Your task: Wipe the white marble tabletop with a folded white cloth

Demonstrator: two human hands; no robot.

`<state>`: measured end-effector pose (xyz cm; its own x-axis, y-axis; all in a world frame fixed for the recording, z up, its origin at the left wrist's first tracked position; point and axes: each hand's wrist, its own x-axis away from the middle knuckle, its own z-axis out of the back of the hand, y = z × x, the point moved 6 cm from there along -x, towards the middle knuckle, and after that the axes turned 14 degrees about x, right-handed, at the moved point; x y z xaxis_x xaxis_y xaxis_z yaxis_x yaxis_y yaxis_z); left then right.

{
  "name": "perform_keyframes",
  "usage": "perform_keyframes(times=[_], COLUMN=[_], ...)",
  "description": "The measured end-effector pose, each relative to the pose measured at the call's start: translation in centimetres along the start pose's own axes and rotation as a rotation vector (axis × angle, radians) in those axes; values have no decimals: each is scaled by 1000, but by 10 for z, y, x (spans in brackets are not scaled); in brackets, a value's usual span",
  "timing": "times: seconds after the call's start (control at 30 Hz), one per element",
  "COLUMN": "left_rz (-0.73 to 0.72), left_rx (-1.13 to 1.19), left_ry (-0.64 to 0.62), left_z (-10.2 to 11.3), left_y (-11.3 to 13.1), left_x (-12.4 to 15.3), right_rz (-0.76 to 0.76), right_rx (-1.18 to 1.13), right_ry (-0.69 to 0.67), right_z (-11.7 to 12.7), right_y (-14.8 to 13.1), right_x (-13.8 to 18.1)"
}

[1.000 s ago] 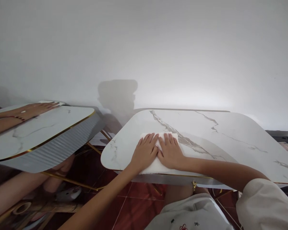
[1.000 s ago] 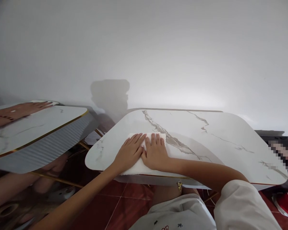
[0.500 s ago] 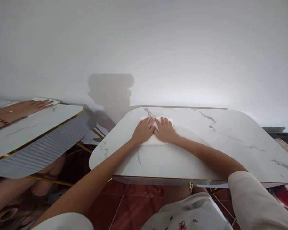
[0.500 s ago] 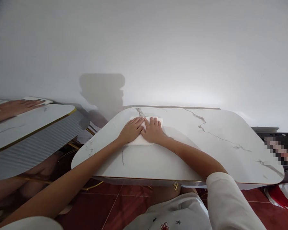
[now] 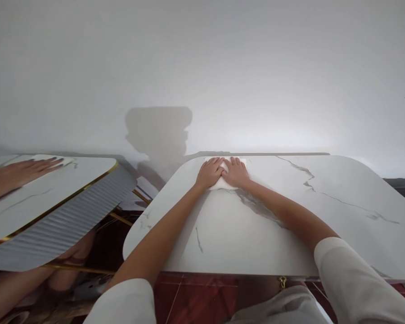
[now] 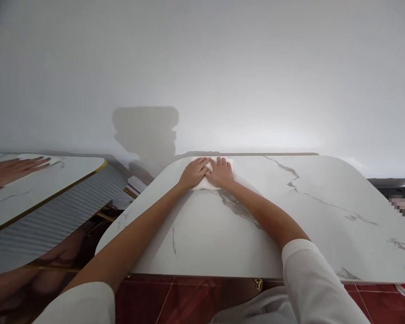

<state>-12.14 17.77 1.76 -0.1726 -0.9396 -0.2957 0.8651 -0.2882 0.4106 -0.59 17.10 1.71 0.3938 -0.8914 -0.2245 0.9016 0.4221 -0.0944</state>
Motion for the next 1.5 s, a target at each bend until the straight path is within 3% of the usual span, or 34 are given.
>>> perform_keyframes(times=[0.4, 0.8, 1.13, 1.5], left_rz=[27, -70, -102, -161], left_rx=[-50, 1, -1, -27], left_ry=[2, -22, -32, 6], left_z=[-9, -46, -39, -26], left_y=[-12, 42, 48, 70], left_x=[-36, -74, -47, 33], right_rz=[3, -88, -103, -45], right_rx=[12, 99, 110, 130], right_ry=[19, 36, 3, 11], right_z=[-6, -2, 5, 18], right_y=[16, 84, 70, 38], right_x=[-41, -34, -3, 70])
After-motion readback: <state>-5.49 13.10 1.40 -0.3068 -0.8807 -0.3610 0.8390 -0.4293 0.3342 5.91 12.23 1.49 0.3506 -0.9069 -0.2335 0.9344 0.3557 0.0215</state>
